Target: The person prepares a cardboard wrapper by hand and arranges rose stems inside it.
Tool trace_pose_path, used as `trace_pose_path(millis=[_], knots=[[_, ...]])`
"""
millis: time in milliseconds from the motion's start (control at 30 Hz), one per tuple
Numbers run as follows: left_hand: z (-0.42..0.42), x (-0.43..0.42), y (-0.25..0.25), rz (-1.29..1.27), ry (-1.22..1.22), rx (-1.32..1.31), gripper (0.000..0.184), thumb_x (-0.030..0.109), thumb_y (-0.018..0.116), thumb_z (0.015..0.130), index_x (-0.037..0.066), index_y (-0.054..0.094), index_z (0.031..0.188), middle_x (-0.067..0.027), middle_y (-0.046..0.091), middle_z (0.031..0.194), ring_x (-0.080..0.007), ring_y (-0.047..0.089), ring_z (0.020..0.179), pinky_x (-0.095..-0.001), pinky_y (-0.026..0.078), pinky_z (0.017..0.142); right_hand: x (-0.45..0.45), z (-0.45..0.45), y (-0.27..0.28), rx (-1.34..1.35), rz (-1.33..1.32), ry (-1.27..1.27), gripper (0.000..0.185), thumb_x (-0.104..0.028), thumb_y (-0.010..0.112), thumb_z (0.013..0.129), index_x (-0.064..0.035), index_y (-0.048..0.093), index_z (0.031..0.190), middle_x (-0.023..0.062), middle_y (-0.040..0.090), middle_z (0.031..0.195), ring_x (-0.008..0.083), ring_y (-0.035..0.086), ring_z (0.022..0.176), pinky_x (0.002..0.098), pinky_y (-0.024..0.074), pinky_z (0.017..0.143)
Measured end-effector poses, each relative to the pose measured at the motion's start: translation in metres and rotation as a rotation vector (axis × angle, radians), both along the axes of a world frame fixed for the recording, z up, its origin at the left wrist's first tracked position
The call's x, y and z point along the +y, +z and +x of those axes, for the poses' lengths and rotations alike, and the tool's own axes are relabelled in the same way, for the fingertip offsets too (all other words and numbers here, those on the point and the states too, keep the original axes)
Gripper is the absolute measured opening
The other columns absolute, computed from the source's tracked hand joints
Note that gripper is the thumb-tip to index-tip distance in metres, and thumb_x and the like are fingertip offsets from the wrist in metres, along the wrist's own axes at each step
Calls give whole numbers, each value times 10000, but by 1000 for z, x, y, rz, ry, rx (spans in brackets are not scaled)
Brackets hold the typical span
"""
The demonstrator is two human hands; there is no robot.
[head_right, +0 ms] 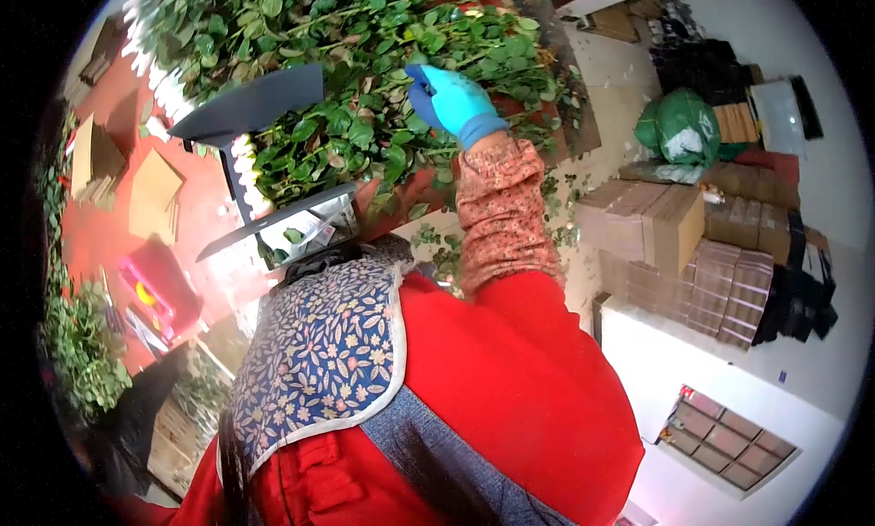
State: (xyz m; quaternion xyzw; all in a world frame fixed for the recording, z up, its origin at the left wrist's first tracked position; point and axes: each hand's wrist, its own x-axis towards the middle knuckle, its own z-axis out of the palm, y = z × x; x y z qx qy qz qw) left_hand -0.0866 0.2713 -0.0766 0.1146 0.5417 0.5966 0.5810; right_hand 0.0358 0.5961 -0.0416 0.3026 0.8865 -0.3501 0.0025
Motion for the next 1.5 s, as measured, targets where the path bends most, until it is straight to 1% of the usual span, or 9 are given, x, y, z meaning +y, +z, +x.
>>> trace_pose_path(millis=[267,467,600,900,1000,1100,1200,1333,1500], knots=[[0,-17,-9,39,-111,-3,147,169,566,939,40,624,980,-90,602,925,-231,596,847,-345,487,748,-35,58,17,54,103,-163,424,-175,603,943,-50,545,1344,140,624,1278,226,606,1140,358,473,979],[-1,-12,-29,1,-190,-32,150,160,565,937,32,626,986,-101,606,941,-235,597,860,-346,485,765,-49,91,-7,169,139,-355,369,-163,610,912,-151,618,1281,169,675,1131,312,658,990,410,519,856],[-1,-18,-37,-2,-226,-42,152,154,565,937,26,628,989,-108,608,951,-238,599,868,-347,484,777,-55,123,-23,121,63,-402,328,-121,591,945,-60,615,1267,93,682,1126,159,634,974,316,509,866],[4,-31,-42,-36,-265,-46,157,140,563,935,14,632,997,-124,614,974,-244,601,887,-348,482,802,-63,134,-53,75,90,-385,283,-160,591,960,-90,643,1229,70,684,1050,120,612,866,296,508,780],[10,-34,-47,-36,-265,-30,158,135,563,934,10,633,1000,-129,615,982,-247,602,893,-349,481,811,-46,134,-66,341,-270,-571,285,-151,595,958,-66,640,1226,80,682,1095,113,610,898,297,510,803],[7,-46,-46,-52,-261,-25,160,131,563,934,5,634,1003,-134,617,989,-249,602,899,-349,480,819,-40,120,-61,195,93,-313,338,-239,557,963,-182,610,1292,154,678,1103,313,650,930,446,528,809],[6,-58,-46,-89,-287,-23,162,126,562,933,1,636,1006,-140,619,997,-251,603,905,-349,479,828,-63,111,-32,181,159,-351,329,-262,557,966,-160,624,1271,147,680,1093,300,651,926,449,527,805],[-5,-87,-35,-227,-346,4,165,120,562,932,-4,637,1009,-147,622,1007,-253,604,914,-350,478,839,-64,145,-97,253,-225,-615,325,-311,600,940,-87,664,1167,159,680,1050,292,652,865,437,521,753],[-49,-138,18,-578,-507,101,168,112,561,932,-11,640,1014,-155,625,1020,-257,605,924,-351,477,853,-143,180,-180,-80,-105,-560,295,-315,570,933,-79,673,1077,148,680,1023,348,637,877,443,505,794]])
